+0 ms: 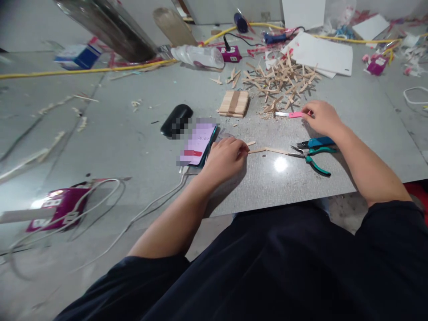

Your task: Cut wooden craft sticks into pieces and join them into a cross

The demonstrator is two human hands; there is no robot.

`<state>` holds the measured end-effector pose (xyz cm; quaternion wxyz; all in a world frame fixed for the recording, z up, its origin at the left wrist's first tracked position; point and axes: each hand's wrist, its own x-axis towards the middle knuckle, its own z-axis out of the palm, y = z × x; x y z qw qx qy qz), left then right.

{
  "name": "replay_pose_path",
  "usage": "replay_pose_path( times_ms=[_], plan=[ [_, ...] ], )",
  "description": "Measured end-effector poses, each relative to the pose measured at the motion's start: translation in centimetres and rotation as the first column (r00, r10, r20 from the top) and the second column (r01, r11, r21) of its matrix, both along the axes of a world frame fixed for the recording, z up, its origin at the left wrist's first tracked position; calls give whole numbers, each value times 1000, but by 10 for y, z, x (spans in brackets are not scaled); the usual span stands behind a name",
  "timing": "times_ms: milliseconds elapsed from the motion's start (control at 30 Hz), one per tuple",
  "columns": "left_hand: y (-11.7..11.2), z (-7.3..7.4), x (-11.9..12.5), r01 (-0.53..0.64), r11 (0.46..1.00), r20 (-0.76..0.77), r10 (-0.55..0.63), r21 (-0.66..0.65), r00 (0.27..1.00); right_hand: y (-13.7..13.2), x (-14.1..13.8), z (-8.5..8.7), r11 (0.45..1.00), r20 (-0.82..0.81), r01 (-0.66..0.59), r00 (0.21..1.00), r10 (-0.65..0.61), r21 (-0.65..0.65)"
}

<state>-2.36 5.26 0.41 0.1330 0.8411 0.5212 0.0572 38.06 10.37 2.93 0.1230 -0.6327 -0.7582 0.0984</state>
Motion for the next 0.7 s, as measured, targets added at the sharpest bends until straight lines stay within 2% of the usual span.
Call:
replay_pose_path(
  times_ms=[67,167,233,333,400,500,567,633,667,700],
  plan=[
    [-5,-1,5,-8,1000,40,8,14,999,14,12,-8,999,28,29,999,-28,-18],
    [-17,-5,19,-25,998,128,17,58,992,29,11,-21,999,77,48,996,-46,-18],
    [-24,-9,28,31,996,187,-46,85,981,35,4,-27,997,104,68,992,-66,-20],
    [-30,-13,37,165,981,255,-186,102,949,41,0,-29,997,132,69,989,-65,-32],
    [-33,-16,38,187,975,262,-214,123,941,41,3,-27,997,149,58,988,-51,-44],
    [-42,-18,42,215,956,191,-254,201,948,36,14,-22,995,142,76,988,-68,-58],
    [-53,-16,52,338,901,97,-375,274,922,32,23,-15,993,105,108,989,-103,-42],
    [-64,-8,74,545,780,21,-579,308,815,28,34,-6,991,42,135,990,-134,-25],
    [-68,-2,89,610,729,15,-645,310,764,26,39,-1,989,2,149,989,-149,-24],
    [-70,5,107,646,704,25,-681,295,731,24,45,4,986,-43,160,986,-162,-38]
  ],
)
